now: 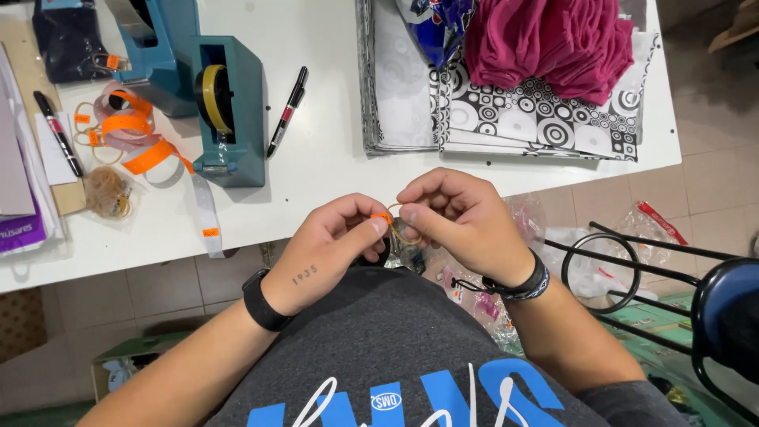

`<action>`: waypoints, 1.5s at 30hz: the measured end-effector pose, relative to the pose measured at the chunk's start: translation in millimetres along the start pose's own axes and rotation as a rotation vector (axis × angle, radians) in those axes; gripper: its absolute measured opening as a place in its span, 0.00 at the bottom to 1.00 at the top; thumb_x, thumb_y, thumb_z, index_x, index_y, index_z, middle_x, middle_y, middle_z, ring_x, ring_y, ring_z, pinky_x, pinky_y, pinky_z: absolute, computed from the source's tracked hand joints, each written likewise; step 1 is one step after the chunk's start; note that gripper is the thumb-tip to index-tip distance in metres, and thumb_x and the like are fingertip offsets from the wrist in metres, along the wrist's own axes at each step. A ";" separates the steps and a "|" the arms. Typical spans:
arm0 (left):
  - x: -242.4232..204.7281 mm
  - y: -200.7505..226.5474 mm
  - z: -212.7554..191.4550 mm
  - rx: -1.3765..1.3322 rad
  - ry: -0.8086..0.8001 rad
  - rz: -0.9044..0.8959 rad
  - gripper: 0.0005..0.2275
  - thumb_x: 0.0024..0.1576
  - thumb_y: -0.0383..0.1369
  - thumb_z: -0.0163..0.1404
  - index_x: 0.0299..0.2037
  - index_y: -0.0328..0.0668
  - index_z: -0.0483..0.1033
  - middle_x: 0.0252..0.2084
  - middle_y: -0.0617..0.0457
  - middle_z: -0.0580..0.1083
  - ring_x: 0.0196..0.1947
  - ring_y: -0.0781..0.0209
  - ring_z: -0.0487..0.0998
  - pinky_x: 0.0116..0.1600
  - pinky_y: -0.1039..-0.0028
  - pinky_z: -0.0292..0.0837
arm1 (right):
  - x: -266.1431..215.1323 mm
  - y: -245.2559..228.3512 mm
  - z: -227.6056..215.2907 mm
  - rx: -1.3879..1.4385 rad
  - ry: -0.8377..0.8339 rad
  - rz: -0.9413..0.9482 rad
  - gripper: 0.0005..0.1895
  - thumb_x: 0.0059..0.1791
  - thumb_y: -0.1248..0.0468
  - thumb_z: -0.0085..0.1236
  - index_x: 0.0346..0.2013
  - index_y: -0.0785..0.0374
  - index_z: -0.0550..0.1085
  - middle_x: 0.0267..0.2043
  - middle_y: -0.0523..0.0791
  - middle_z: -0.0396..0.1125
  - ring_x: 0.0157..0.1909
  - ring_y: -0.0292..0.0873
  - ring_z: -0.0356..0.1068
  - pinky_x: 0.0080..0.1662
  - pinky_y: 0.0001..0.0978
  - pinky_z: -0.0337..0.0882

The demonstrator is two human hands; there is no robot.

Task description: Bundling pairs of pink socks together using rubber bands and attaching price tags

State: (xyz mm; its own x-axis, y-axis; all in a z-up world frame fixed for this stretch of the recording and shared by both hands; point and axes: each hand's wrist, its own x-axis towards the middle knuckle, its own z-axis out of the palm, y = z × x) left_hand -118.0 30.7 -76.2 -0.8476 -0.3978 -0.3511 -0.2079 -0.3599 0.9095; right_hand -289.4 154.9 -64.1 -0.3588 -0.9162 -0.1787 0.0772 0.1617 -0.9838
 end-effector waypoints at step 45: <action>227.4 111.0 119.7 0.685 0.024 -0.022 0.40 0.62 0.52 0.45 0.72 0.20 0.48 0.70 0.22 0.56 0.71 0.32 0.58 0.70 0.53 0.60 | 59.9 55.2 -313.9 -0.357 0.659 0.281 0.33 0.54 0.58 0.59 0.65 0.79 0.63 0.48 0.60 0.72 0.38 0.44 0.75 0.39 0.35 0.79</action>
State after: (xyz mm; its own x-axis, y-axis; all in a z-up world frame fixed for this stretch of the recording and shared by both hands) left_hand -392.2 1.3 -28.5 -0.8304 -0.4177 -0.3688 -0.4935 0.2440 0.8349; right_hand -598.6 224.2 -133.2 -0.8543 -0.4367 -0.2818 -0.0161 0.5642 -0.8255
